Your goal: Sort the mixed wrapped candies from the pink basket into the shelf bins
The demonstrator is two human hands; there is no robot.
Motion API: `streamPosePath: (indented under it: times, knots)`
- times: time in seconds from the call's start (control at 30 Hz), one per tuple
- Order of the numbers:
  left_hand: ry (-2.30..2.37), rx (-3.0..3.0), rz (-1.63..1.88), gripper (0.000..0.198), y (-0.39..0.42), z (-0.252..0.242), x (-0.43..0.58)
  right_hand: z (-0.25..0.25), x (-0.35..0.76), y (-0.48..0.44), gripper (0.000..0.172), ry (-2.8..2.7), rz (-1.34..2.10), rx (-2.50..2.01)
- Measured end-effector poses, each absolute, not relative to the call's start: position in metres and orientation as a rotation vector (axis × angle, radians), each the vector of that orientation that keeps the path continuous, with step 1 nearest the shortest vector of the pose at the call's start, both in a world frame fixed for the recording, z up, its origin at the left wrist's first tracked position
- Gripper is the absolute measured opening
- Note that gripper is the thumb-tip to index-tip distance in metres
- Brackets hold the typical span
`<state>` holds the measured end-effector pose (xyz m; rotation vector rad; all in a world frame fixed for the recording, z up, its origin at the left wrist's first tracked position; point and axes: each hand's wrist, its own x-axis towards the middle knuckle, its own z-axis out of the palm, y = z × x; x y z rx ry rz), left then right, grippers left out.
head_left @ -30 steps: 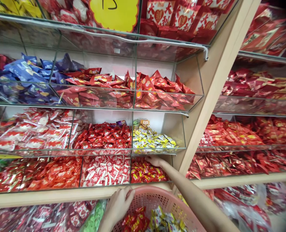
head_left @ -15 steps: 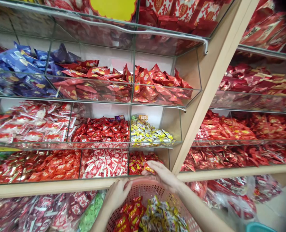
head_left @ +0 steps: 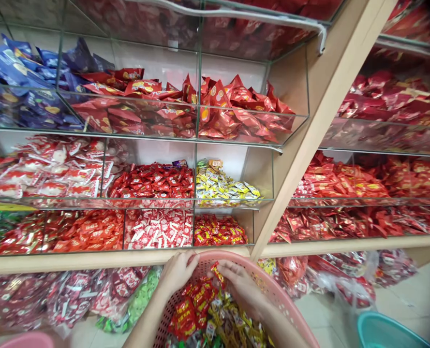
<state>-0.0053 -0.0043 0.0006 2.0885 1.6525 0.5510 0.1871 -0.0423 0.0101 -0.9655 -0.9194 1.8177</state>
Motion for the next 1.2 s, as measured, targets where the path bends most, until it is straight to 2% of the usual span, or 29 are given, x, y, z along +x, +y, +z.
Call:
streamPosePath:
  times: [0.17, 0.33, 0.6, 0.77, 1.2]
  knots:
    - [1.667, 2.088, 0.529, 0.04, -0.006, 0.001, -0.005, -0.009, 0.185, -0.048, 0.041, -0.985, 1.814, -1.087]
    - [1.68, 2.095, 0.513, 0.039, -0.006, 0.001, -0.004, -0.03, 0.182, -0.049, 0.041, -1.21, 1.642, -1.158]
    - [1.656, 2.123, 0.55, 0.038, -0.006, -0.001, -0.005, -0.055, 0.175, -0.049, 0.05, -1.125, 1.727, -1.153]
    - [1.666, 2.131, 0.54, 0.039, -0.006, -0.002, -0.005, -0.07, 0.169, -0.048, 0.046, -1.173, 1.686, -1.147]
    - [1.721, 2.051, 0.473, 0.037, -0.009, 0.005, -0.004, -0.077, 0.153, -0.032, 0.017, -1.646, 1.35, -1.234]
